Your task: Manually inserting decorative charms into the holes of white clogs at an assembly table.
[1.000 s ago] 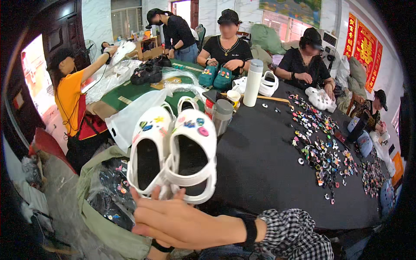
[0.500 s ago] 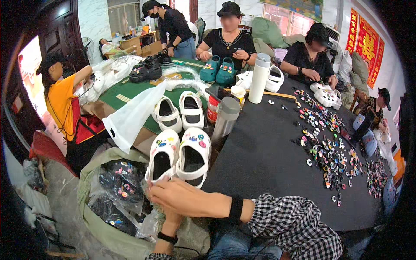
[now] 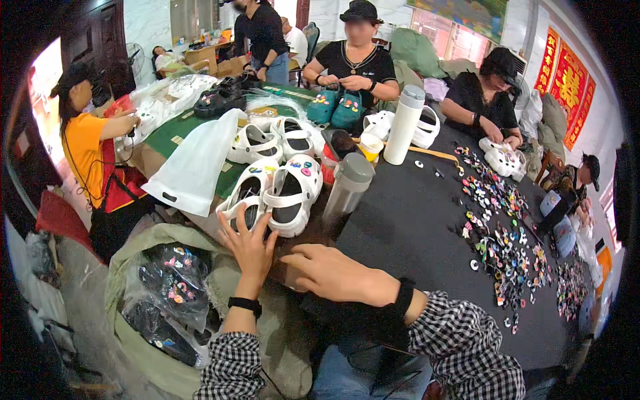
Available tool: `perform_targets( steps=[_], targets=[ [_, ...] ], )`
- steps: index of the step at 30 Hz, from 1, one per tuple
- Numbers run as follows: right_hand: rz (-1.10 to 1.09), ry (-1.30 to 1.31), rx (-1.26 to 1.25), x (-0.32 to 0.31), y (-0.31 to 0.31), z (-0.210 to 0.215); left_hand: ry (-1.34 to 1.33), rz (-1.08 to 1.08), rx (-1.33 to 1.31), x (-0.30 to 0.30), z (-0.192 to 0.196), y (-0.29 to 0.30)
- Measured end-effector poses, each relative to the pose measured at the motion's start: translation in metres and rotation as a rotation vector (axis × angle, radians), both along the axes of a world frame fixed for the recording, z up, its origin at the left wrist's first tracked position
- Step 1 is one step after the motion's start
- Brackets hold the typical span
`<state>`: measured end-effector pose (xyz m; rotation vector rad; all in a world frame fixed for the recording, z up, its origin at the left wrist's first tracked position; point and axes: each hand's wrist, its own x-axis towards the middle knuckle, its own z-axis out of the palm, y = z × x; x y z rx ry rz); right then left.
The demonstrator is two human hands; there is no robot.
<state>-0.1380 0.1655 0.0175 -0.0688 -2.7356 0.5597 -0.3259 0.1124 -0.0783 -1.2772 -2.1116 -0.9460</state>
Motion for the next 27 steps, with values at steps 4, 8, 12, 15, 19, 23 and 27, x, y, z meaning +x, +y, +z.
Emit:
perform_targets(
  steps=[4,8,12,15,19,23,27],
  targets=[
    [0.028,-0.195,-0.035,0.011,0.006,-0.018,0.026,0.003,0.012,-0.014,-0.004,-0.002],
    [0.067,-0.446,0.122,0.0,0.001,-0.017,-0.024,-0.016,-0.041,-0.02,-0.003,-0.003],
    [0.063,-0.493,0.136,0.008,0.012,-0.012,-0.089,-0.209,0.052,-0.004,-0.001,-0.025],
    [0.064,-0.54,0.045,0.008,0.01,0.003,-0.275,-0.405,0.043,-0.021,-0.007,-0.077],
    [0.073,-0.498,-0.002,0.009,0.016,-0.01,-0.587,-0.271,-0.165,-0.083,-0.016,-0.171],
    [0.085,-0.482,-0.045,0.006,0.012,-0.013,-0.788,0.192,-0.095,-0.155,-0.04,-0.279],
    [0.108,-0.471,-0.076,0.005,0.01,-0.007,-0.994,0.424,0.103,-0.187,-0.086,-0.321]
  ],
)
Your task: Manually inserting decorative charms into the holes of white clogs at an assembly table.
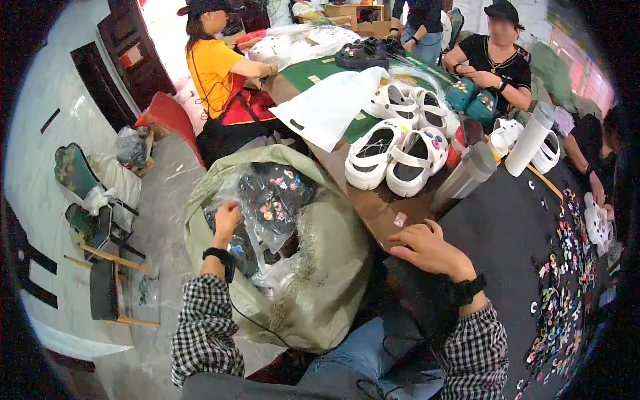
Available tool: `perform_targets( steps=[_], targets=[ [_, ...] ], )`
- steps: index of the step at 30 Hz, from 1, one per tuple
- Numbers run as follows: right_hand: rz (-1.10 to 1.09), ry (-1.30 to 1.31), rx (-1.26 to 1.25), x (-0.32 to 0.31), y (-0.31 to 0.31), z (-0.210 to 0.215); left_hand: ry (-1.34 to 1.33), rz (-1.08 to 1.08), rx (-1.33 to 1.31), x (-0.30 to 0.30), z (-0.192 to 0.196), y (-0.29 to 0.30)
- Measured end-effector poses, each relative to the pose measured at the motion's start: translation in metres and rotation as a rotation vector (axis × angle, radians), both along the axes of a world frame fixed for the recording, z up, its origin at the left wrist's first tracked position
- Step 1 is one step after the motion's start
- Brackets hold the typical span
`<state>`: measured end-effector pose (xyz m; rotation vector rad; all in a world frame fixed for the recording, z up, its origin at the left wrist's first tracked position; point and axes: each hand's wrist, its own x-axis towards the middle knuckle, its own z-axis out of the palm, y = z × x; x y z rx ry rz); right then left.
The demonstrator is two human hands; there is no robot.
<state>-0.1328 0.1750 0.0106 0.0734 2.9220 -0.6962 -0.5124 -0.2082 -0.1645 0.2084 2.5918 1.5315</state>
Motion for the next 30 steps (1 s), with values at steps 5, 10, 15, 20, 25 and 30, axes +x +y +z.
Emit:
perform_targets(
  steps=[5,10,15,20,25,30],
  targets=[
    [0.032,-0.017,0.018,-0.002,-0.007,0.007,0.321,0.022,-0.189,0.009,-0.034,0.044],
    [-0.012,0.005,0.034,0.008,0.006,-0.006,0.409,0.006,-0.537,0.014,-0.006,0.125],
    [-0.005,-0.016,0.025,0.003,0.0,0.005,0.618,0.02,-0.562,0.014,-0.034,0.123],
    [-0.019,-0.001,0.025,0.003,0.002,0.004,0.685,0.045,-0.303,0.041,-0.023,0.112],
    [-0.007,-0.012,0.028,0.003,0.001,0.001,0.573,0.039,0.083,0.057,0.023,0.096],
    [-0.003,0.061,0.013,0.005,0.006,-0.011,0.531,0.034,0.4,0.083,0.087,0.095]
  ],
)
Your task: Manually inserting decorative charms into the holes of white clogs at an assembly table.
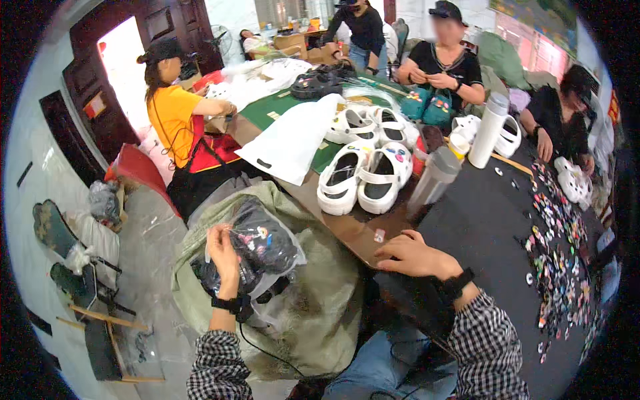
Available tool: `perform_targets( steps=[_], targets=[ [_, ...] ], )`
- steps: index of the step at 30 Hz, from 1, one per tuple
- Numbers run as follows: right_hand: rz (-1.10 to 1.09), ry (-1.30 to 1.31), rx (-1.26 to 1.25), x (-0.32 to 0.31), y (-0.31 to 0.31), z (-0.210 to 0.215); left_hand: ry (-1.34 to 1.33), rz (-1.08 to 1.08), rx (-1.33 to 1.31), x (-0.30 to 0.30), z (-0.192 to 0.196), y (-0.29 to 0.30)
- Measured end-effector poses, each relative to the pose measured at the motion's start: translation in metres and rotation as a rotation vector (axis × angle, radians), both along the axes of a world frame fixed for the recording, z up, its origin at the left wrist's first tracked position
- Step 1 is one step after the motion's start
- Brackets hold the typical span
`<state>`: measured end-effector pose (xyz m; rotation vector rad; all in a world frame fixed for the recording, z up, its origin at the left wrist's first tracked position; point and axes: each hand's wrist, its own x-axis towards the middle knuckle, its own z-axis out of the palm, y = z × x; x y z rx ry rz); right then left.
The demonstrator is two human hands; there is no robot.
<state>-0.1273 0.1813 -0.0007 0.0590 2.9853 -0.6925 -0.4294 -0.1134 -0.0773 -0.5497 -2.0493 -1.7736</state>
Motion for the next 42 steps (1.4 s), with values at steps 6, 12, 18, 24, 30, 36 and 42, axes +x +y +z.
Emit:
perform_targets(
  steps=[6,12,18,24,30,36,42],
  targets=[
    [-0.081,0.378,-0.308,0.019,-0.048,0.036,-0.109,-0.15,0.11,0.081,0.084,-0.013],
    [-0.251,0.539,-0.555,0.107,-0.129,0.079,0.39,-0.703,0.358,0.169,0.156,0.019],
    [-0.841,0.603,-0.265,0.203,-0.199,0.034,0.61,-1.172,0.068,0.258,0.165,0.112],
    [-1.026,0.607,-0.617,0.22,-0.224,-0.009,0.567,-1.191,-0.325,0.309,0.156,0.102],
    [-0.934,0.586,-0.241,0.213,-0.207,0.004,0.763,-1.241,-0.562,0.32,0.136,0.031],
    [-0.758,0.729,0.166,0.265,-0.153,0.026,0.818,-1.139,-0.707,0.315,0.076,0.039],
    [-1.295,0.892,0.648,0.279,-0.087,0.058,0.843,-1.258,-0.586,0.31,0.091,0.041]
  ],
)
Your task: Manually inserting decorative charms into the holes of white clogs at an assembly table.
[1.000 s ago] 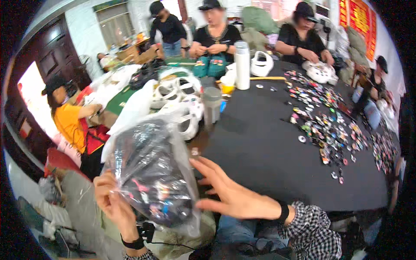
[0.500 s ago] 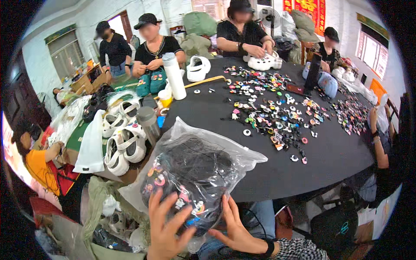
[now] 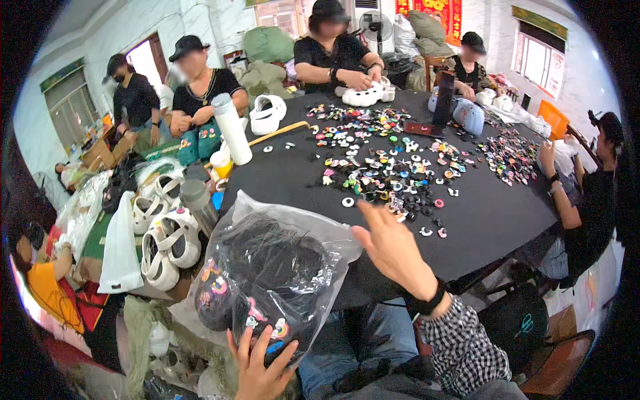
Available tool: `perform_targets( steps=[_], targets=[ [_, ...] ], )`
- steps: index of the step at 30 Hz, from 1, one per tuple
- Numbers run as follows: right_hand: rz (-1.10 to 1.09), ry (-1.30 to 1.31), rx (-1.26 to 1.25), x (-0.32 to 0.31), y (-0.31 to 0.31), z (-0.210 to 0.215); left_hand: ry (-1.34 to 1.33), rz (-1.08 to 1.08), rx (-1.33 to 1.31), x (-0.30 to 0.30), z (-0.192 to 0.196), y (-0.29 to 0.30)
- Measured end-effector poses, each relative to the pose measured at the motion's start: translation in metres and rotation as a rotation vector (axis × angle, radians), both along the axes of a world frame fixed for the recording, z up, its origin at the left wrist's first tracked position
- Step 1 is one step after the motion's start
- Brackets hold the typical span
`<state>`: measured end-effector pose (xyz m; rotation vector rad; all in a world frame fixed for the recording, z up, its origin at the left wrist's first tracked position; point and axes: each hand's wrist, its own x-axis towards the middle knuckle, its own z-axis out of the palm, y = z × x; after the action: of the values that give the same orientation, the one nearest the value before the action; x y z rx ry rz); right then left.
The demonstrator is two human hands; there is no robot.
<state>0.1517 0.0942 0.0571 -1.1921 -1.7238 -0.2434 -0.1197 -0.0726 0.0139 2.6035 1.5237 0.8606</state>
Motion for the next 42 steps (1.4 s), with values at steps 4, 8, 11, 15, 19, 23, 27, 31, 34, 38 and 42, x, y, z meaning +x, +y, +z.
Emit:
perform_targets(
  steps=[4,8,11,15,19,23,27,31,34,38,42],
  targets=[
    [0.36,0.08,-0.615,0.008,-0.004,-0.019,-0.006,-0.023,0.039,0.0,0.001,-0.001],
    [0.3,0.314,-0.696,0.033,-0.047,-0.015,0.132,0.077,0.193,-0.019,0.013,-0.005],
    [0.417,0.512,-0.861,0.045,-0.086,-0.03,0.235,0.27,0.391,-0.026,0.023,0.012],
    [0.698,0.765,-1.092,0.016,-0.134,-0.052,0.101,0.435,0.269,-0.022,0.005,0.074],
    [0.978,1.004,-1.18,-0.027,-0.145,-0.054,0.077,0.487,0.211,-0.03,-0.005,0.108],
    [0.864,0.805,-1.02,-0.036,-0.133,-0.059,-0.01,0.465,0.126,-0.017,-0.01,0.102],
    [0.804,0.642,-0.981,-0.02,-0.13,-0.06,-0.249,0.352,0.149,0.003,-0.012,0.052],
    [0.76,0.994,-1.017,-0.015,-0.121,-0.063,-0.663,0.159,-0.188,0.028,-0.013,0.016],
    [0.792,1.006,-1.005,-0.019,-0.111,-0.054,-0.805,-0.044,-0.251,0.042,-0.014,0.01],
    [0.793,0.997,-1.03,-0.031,-0.109,-0.061,-0.851,-0.004,-0.428,0.064,-0.021,0.013],
    [0.74,1.01,-0.988,-0.026,-0.111,-0.058,-1.072,0.071,-0.563,0.081,-0.018,0.009]
  ],
)
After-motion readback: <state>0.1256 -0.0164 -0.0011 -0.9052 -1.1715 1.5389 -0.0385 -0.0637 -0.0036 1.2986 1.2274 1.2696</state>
